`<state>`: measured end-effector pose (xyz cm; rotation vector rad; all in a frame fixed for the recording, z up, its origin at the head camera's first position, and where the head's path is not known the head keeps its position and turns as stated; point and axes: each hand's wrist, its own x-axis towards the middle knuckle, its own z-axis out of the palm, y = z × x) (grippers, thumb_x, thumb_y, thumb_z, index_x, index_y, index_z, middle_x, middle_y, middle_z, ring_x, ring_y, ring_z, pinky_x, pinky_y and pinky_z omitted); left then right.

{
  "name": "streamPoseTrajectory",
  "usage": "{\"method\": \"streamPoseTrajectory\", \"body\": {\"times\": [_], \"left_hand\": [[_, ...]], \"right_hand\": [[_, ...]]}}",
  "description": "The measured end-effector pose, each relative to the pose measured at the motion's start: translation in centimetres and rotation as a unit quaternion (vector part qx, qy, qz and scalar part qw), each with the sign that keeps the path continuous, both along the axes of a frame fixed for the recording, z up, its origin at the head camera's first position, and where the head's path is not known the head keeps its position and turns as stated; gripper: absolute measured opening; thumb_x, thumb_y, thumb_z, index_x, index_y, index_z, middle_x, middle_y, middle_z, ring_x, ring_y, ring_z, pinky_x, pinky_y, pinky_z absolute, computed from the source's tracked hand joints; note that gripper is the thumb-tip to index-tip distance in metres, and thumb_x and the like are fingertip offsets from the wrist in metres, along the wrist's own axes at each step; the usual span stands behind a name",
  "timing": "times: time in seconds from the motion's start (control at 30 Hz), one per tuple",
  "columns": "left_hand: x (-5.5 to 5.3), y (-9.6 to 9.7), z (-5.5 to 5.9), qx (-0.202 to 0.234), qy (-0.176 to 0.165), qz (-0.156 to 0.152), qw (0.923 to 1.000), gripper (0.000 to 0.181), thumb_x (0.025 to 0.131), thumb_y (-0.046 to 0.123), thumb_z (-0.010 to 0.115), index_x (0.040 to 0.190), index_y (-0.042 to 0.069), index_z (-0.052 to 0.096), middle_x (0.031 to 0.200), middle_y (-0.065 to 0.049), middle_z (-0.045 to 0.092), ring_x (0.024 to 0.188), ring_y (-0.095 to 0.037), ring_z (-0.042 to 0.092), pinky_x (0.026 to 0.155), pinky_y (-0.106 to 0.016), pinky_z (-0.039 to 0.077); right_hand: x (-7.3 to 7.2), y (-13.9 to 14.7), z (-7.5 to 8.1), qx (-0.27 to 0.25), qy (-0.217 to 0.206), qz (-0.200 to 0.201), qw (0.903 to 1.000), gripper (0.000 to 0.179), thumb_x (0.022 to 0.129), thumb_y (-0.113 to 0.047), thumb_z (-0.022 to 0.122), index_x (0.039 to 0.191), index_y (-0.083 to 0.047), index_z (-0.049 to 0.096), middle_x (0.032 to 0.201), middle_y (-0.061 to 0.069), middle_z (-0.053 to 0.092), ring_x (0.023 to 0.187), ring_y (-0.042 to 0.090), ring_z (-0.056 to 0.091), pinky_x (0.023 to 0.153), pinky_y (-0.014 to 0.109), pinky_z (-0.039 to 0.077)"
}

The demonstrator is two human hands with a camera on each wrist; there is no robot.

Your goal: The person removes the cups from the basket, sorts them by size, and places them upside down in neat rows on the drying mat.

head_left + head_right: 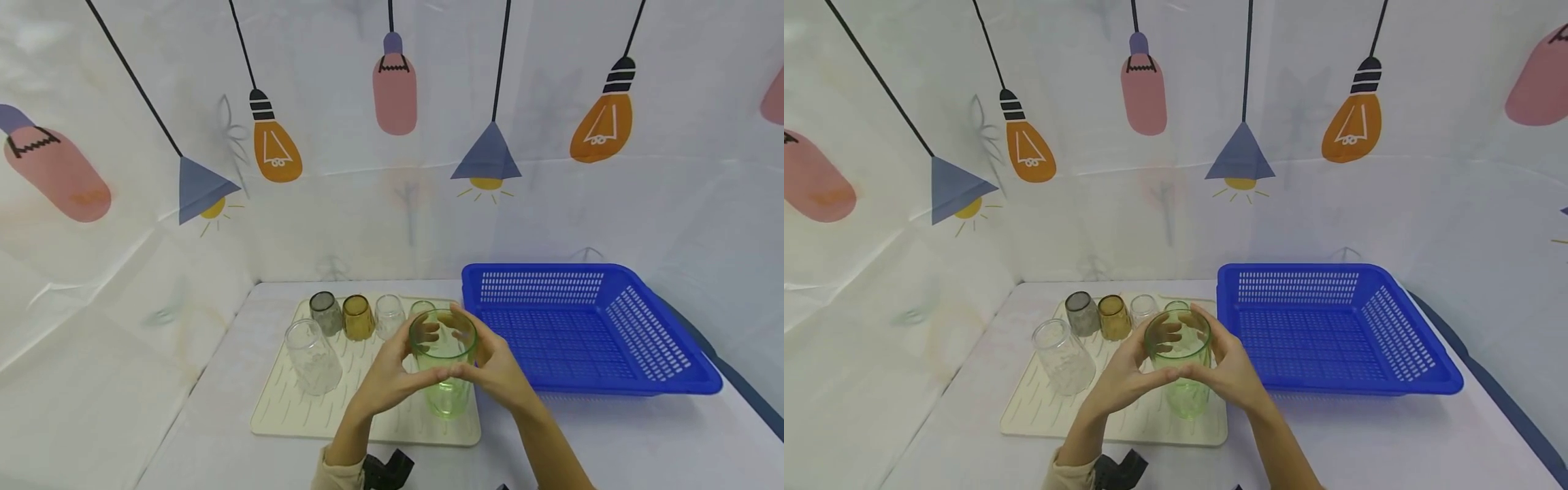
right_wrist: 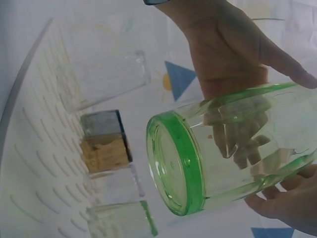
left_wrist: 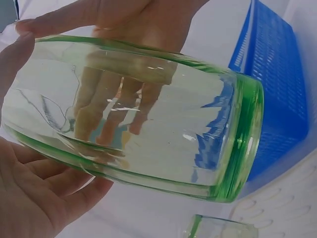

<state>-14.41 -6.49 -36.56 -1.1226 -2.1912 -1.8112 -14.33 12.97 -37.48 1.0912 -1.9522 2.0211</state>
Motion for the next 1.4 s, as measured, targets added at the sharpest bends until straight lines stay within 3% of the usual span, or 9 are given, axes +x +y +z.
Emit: {"method": "streamPoseTrajectory", "body": {"times": [0.23, 0.47, 0.53, 0.63, 0.77, 0.93, 1.03, 1.17, 1.4], "left_hand": [[0.3, -0.6, 0.2, -0.020, -0.031, 0.034, 0.9987, 0.074, 0.076, 0.016, 0.079, 0.139, 0.009, 0.040, 0.123, -0.007, 0.059, 0.114, -0.018, 0.056, 0.093, -0.038, 0.050], [0.6, -0.4, -0.3, 0.002, -0.054, 0.049, 0.9973, 0.080, 0.070, 0.012, 0.081, 0.137, 0.002, 0.039, 0.122, -0.014, 0.059, 0.111, -0.028, 0.057, 0.093, -0.036, 0.050], [0.5, -0.3, -0.6, 0.010, -0.053, 0.047, 0.9975, 0.079, 0.070, 0.010, 0.081, 0.136, 0.001, 0.040, 0.120, -0.015, 0.060, 0.109, -0.029, 0.058, 0.092, -0.035, 0.050], [0.5, -0.3, -0.8, 0.008, -0.051, 0.044, 0.9977, 0.079, 0.069, 0.011, 0.081, 0.135, -0.002, 0.041, 0.119, -0.018, 0.060, 0.106, -0.026, 0.059, 0.090, -0.034, 0.052], [0.3, -0.6, -0.5, -0.019, -0.051, 0.044, 0.9975, 0.078, 0.068, 0.013, 0.082, 0.133, -0.002, 0.043, 0.117, -0.017, 0.062, 0.101, -0.023, 0.062, 0.087, -0.033, 0.053], [0.4, -1.1, 0.1, -0.072, -0.090, 0.050, 0.9920, 0.079, 0.067, 0.021, 0.084, 0.133, 0.001, 0.046, 0.117, -0.013, 0.063, 0.102, -0.023, 0.063, 0.086, -0.029, 0.053], [0.5, -1.3, 0.3, -0.104, -0.113, 0.057, 0.9866, 0.081, 0.066, 0.025, 0.084, 0.134, 0.001, 0.046, 0.117, -0.012, 0.064, 0.104, -0.022, 0.063, 0.086, -0.029, 0.053], [0.6, -1.4, 0.3, -0.134, -0.099, 0.066, 0.9838, 0.083, 0.065, 0.026, 0.085, 0.133, -0.002, 0.047, 0.110, -0.011, 0.066, 0.100, -0.020, 0.063, 0.084, -0.030, 0.053], [0.6, -1.7, 0.0, -0.105, -0.087, 0.076, 0.9877, 0.075, 0.066, 0.025, 0.085, 0.129, 0.001, 0.051, 0.107, -0.010, 0.066, 0.094, -0.019, 0.064, 0.078, -0.034, 0.056]], "right_hand": [[-0.1, -0.1, -0.4, 0.036, 0.002, 0.021, 0.9991, 0.083, 0.088, -0.026, 0.066, 0.146, 0.009, 0.017, 0.137, 0.034, 0.039, 0.138, 0.007, 0.026, 0.110, 0.013, 0.021], [-0.2, 0.0, -1.1, 0.069, 0.009, 0.030, 0.9971, 0.080, 0.093, -0.032, 0.058, 0.148, 0.004, 0.012, 0.142, 0.032, 0.034, 0.138, 0.008, 0.024, 0.108, 0.014, 0.022], [-0.2, 0.1, -1.2, 0.078, 0.018, 0.030, 0.9963, 0.078, 0.095, -0.031, 0.055, 0.148, 0.004, 0.011, 0.140, 0.032, 0.038, 0.136, 0.006, 0.029, 0.110, 0.024, 0.025], [-0.2, 0.2, -1.3, 0.093, 0.021, 0.033, 0.9949, 0.074, 0.097, -0.030, 0.052, 0.149, 0.003, 0.010, 0.139, 0.033, 0.038, 0.135, 0.008, 0.031, 0.110, 0.052, 0.026], [-0.2, 0.2, -1.4, 0.110, 0.011, 0.037, 0.9931, 0.074, 0.097, -0.030, 0.053, 0.149, 0.003, 0.012, 0.140, 0.033, 0.036, 0.137, 0.028, 0.030, 0.098, 0.075, 0.021], [-0.2, 0.0, -1.7, 0.127, -0.008, 0.045, 0.9909, 0.075, 0.095, -0.031, 0.056, 0.149, 0.002, 0.015, 0.145, 0.033, 0.029, 0.130, 0.052, 0.029, 0.097, 0.075, 0.024], [-0.3, 0.0, -1.9, 0.134, -0.014, 0.049, 0.9897, 0.074, 0.095, -0.029, 0.056, 0.148, 0.004, 0.017, 0.145, 0.033, 0.029, 0.130, 0.052, 0.029, 0.098, 0.073, 0.024], [-0.3, 0.1, -2.2, 0.144, -0.017, 0.049, 0.9882, 0.072, 0.096, -0.026, 0.056, 0.147, 0.005, 0.017, 0.144, 0.030, 0.032, 0.131, 0.052, 0.029, 0.100, 0.071, 0.025], [-0.2, 0.0, -2.4, 0.145, -0.014, 0.040, 0.9885, 0.071, 0.095, -0.021, 0.057, 0.148, 0.004, 0.016, 0.144, 0.028, 0.034, 0.131, 0.049, 0.030, 0.105, 0.059, 0.031]]}}
